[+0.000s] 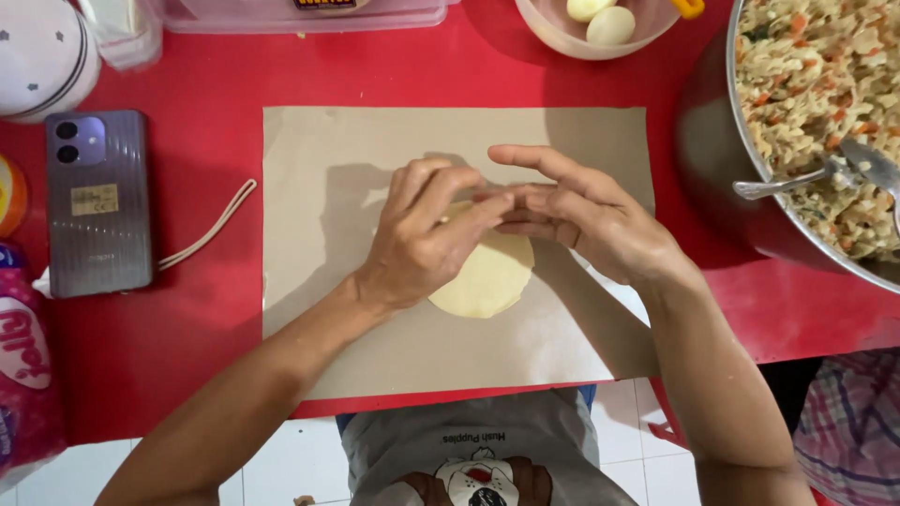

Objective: Filling circular pastry wrappers with a vegetable and meat mixture and folding them into a crescent shape.

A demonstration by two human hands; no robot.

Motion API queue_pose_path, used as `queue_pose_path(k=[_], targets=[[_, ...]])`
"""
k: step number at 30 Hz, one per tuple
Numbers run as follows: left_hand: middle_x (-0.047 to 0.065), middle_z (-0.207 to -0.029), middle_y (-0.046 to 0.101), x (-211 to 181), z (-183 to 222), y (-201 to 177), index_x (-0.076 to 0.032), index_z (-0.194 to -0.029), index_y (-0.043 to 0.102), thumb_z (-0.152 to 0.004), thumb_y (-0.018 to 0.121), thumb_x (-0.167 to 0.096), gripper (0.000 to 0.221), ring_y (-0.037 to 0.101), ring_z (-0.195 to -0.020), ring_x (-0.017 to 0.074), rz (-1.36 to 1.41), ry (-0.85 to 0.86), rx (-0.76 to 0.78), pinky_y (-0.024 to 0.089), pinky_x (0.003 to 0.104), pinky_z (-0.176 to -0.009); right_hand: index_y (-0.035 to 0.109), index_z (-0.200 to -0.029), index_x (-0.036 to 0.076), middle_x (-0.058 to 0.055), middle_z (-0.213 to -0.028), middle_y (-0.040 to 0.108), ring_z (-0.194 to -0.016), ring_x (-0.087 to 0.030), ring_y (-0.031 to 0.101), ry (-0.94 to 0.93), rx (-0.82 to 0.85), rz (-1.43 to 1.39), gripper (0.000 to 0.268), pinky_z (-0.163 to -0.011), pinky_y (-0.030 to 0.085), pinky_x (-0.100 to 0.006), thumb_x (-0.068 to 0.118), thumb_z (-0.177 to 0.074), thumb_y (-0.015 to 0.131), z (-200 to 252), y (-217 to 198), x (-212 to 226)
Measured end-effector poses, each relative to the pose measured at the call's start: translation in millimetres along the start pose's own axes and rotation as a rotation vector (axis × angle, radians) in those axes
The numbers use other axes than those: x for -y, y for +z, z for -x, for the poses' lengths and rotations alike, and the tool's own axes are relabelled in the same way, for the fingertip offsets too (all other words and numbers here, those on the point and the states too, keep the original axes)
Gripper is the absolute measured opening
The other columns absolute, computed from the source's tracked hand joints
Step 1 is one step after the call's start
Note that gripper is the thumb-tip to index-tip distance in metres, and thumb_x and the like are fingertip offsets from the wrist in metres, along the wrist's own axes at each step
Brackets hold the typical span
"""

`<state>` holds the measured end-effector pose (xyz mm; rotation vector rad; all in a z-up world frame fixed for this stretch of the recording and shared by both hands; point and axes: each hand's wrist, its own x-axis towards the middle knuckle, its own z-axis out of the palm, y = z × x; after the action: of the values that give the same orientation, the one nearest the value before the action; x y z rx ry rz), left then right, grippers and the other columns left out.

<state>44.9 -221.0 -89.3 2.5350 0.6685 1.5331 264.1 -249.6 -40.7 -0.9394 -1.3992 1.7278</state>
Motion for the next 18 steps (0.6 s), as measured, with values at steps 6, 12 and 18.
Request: queue_pose_path(k=[6,12,18], targets=[[0.012,-0.103,0.068,3,-17,-8,-0.007,-0.108,0.070,-0.101,0.076,-0.002,0.011,0.059,-0.093,0.0312,-0.132,0.313,0.017,0.048,0.043,-0.075,0.037,-0.157,0.006,-0.023,-0.126,0.068,-0.115,-0.031,0.066,0.230,-0.136,-0.343,0.074,-0.108,0.051,-0.045,0.034,-0.093,0.060,16,21,28],[0.009,-0.097,0.066,-20,-25,-13,-0.005,-0.085,0.063,-0.107,0.062,-0.008,0.022,0.060,-0.094,0.0261,-0.080,0.362,0.097,0.048,0.037,-0.081,0.035,-0.158,0.008,-0.022,-0.126,0.067,-0.113,-0.029,0.067,0.232,-0.165,-0.286,0.078,-0.102,0.052,-0.039,0.043,-0.092,0.059,37,25,24],[0.012,-0.107,0.066,-30,0,-1,-0.002,-0.092,0.065,-0.102,0.058,-0.001,0.012,0.055,-0.100,0.0334,0.189,0.087,0.203,0.044,0.043,-0.083,0.035,-0.153,0.000,-0.037,-0.137,0.059,-0.130,-0.041,0.062,0.150,-0.295,-0.243,0.065,-0.114,0.049,-0.046,0.030,-0.098,0.049,52,24,10]])
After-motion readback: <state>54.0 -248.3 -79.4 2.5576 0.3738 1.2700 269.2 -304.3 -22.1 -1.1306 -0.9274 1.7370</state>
